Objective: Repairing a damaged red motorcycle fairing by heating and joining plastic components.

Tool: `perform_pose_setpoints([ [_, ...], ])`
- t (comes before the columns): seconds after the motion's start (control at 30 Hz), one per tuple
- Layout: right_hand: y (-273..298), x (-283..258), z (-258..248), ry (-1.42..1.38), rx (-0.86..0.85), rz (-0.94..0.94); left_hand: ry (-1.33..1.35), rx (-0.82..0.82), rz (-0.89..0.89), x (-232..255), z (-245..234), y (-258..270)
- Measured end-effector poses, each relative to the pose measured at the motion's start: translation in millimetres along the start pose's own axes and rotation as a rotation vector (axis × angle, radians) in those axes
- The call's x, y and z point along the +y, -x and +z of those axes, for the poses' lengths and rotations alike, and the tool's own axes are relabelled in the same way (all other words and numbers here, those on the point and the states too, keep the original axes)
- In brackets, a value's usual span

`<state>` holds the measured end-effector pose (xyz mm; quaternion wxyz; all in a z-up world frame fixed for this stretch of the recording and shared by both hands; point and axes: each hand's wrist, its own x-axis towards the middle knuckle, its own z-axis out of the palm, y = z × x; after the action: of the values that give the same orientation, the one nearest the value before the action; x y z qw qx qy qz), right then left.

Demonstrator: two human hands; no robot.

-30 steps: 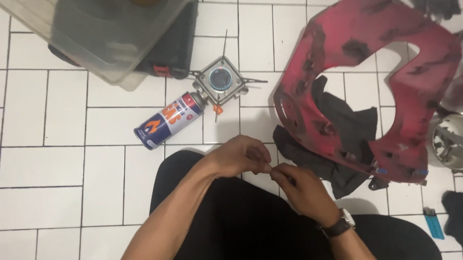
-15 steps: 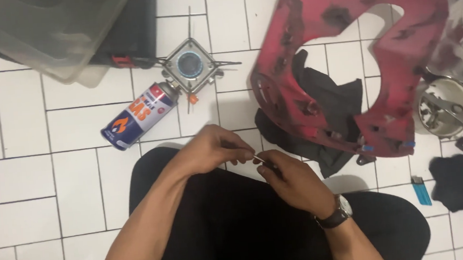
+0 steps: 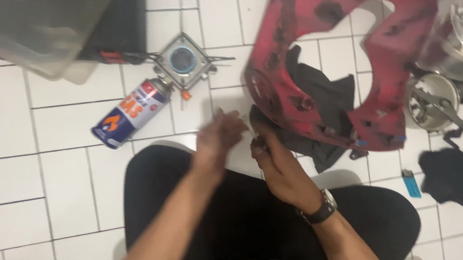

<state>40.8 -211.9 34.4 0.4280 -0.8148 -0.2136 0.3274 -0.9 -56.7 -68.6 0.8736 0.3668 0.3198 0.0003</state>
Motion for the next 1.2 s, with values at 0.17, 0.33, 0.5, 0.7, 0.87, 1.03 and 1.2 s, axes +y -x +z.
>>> perform_pose_setpoints([
  [0.17,-58,-17,36,-0.213,0.153,-0.183,0.241,-0.042,-0.018,-79,-2,-47],
  [0.33,-131,1,66,-0.126,0.243,-0.086,0.055,-0.098,0.058,-75,7,-45],
  [0.5,-152,5,88,-0.014,0.376,0.037,0.384,-0.025,-0.092,-110,2,-65],
  [0.7,-166,18,89,-0.007,0.369,0.056,0.440,0.016,-0.183,-117,2,-70],
  [0.87,-169,23,90,-0.080,0.382,0.078,0.391,0.116,-0.343,-111,5,-71],
  [1.03,-167,22,89,-0.143,0.395,0.088,0.432,0.079,-0.407,-121,2,-79],
  [1.2,-164,19,90,-0.088,0.408,0.055,0.468,0.085,-0.431,-116,4,-76],
])
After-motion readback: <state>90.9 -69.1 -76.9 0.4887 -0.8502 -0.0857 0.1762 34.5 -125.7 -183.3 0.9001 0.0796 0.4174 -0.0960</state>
